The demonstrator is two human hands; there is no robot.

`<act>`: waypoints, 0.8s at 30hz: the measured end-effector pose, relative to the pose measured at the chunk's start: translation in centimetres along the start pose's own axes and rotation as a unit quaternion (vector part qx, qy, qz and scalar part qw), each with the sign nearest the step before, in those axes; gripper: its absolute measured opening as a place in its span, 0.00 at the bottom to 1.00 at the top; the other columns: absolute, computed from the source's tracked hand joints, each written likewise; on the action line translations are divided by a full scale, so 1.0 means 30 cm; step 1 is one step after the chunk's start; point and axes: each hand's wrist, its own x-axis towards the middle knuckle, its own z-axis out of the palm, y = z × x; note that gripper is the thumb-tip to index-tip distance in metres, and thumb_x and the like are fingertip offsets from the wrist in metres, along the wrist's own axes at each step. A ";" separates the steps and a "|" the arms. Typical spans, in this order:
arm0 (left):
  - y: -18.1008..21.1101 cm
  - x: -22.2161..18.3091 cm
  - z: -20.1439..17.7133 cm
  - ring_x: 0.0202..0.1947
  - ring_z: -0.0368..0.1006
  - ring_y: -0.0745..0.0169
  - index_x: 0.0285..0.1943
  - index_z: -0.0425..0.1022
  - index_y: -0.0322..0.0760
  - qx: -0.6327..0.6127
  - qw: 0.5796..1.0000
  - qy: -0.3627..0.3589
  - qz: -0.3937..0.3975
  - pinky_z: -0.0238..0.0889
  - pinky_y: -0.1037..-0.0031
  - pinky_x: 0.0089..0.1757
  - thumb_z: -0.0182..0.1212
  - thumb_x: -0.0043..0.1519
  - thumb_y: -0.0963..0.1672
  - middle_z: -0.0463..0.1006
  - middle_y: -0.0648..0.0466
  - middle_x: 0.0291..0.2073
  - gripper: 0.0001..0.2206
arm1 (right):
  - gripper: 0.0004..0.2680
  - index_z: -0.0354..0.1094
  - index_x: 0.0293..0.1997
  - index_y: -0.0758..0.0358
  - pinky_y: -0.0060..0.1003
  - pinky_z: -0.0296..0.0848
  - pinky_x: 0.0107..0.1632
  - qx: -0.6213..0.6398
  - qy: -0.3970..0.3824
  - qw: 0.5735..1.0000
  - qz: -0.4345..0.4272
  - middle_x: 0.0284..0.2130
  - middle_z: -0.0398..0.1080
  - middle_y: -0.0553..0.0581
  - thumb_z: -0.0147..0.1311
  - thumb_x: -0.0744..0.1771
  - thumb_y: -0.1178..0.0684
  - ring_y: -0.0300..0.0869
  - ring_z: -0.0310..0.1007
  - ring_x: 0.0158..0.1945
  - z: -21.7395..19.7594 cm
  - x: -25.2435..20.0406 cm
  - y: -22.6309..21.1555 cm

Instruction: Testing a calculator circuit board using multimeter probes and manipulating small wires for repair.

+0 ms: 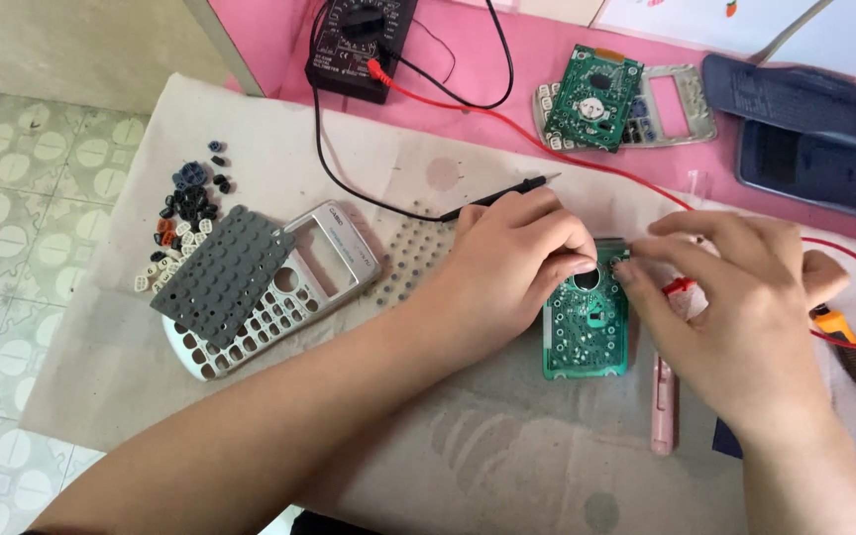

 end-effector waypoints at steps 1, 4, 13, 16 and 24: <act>0.004 0.000 -0.003 0.34 0.63 0.66 0.30 0.64 0.48 0.006 1.000 0.004 0.006 0.46 0.70 0.38 0.45 0.59 0.44 0.65 0.63 0.29 0.05 | 0.04 0.72 0.38 0.56 0.35 0.51 0.51 0.020 -0.012 1.000 0.012 0.40 0.68 0.45 0.56 0.63 0.55 0.47 0.57 0.48 -0.002 0.001 -0.007; 0.009 -0.001 -0.010 0.35 0.63 0.65 0.31 0.64 0.47 0.006 1.000 0.010 0.022 0.46 0.70 0.38 0.45 0.60 0.45 0.65 0.63 0.30 0.05 | 0.01 0.70 0.31 0.59 0.32 0.53 0.50 0.134 -0.038 0.986 0.095 0.38 0.68 0.48 0.56 0.61 0.58 0.41 0.59 0.46 -0.023 0.022 -0.021; 0.054 -0.016 -0.031 0.33 0.62 0.68 0.33 0.65 0.45 0.022 0.991 0.071 0.107 0.43 0.72 0.37 0.46 0.61 0.43 0.65 0.64 0.30 0.05 | 0.03 0.63 0.30 0.60 0.23 0.34 0.17 0.265 -0.079 0.919 0.282 0.39 0.63 0.42 0.53 0.61 0.56 0.30 0.34 0.12 -0.066 0.033 -0.043; 0.057 -0.023 -0.032 0.39 0.64 0.69 0.40 0.65 0.45 0.003 0.990 0.086 0.113 0.48 0.73 0.43 0.50 0.61 0.43 0.64 0.58 0.33 0.02 | 0.01 0.63 0.33 0.65 0.23 0.59 0.30 0.406 -0.046 0.864 0.295 0.27 0.65 0.49 0.50 0.63 0.61 0.31 0.58 0.26 -0.039 0.017 -0.018; 0.096 -0.008 -0.057 0.20 0.54 0.71 0.32 0.65 0.39 -0.145 0.983 0.104 -0.049 0.51 0.79 0.27 0.45 0.58 0.47 0.64 0.61 0.25 0.08 | 0.04 0.64 0.39 0.69 0.26 0.64 0.46 0.601 0.052 0.751 0.270 0.35 0.68 0.57 0.45 0.64 0.63 0.38 0.66 0.39 0.024 -0.010 0.057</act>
